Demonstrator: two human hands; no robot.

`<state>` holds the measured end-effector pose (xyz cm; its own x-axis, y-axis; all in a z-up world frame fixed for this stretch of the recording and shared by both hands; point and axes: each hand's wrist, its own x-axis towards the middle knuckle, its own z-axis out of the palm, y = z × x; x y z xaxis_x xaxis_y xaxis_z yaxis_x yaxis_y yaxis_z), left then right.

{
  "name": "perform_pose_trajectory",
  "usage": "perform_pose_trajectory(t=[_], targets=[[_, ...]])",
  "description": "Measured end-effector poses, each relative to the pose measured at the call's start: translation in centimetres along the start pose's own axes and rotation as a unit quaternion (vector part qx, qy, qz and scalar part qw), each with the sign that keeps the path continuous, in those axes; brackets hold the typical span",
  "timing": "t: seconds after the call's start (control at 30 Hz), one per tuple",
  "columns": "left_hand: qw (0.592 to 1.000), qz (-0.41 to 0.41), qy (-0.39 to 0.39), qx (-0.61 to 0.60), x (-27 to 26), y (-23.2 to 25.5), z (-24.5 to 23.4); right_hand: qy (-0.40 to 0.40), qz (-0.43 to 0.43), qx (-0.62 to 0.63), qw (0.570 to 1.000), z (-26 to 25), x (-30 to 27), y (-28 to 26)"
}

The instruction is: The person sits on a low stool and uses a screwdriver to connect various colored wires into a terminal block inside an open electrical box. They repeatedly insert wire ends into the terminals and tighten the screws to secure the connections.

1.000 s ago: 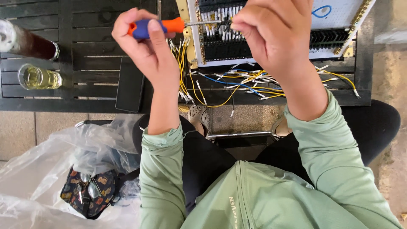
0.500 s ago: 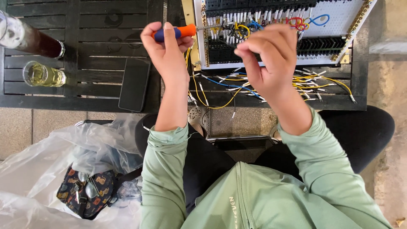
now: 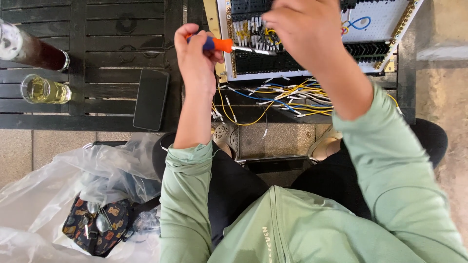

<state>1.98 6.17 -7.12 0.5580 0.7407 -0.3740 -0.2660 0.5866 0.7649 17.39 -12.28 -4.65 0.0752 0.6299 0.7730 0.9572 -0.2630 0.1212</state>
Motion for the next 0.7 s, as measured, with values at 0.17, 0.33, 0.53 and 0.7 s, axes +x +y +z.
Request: perform_pose_trajectory(t=[0.17, 0.33, 0.53, 0.7], targets=[[0.945, 0.212, -0.157, 0.194, -1.0, -0.9, 0.2, -0.080, -0.177, 0.017, 0.981, 2.0, 2.5, 0.4], [0.948, 0.229, -0.123, 0.181, -2.4, -0.8, 0.6, -0.017, -0.167, 0.136, 0.976, -0.3, 2.8, -2.0], [0.947, 0.256, -0.093, 0.171, -2.5, -1.8, 0.6, 0.021, -0.148, 0.274, 0.950, -0.6, -1.6, -5.3], [0.966, 0.231, -0.088, 0.081, -2.6, -2.6, 0.8, 0.052, -0.124, 0.233, 0.963, 0.0, -4.0, -7.0]])
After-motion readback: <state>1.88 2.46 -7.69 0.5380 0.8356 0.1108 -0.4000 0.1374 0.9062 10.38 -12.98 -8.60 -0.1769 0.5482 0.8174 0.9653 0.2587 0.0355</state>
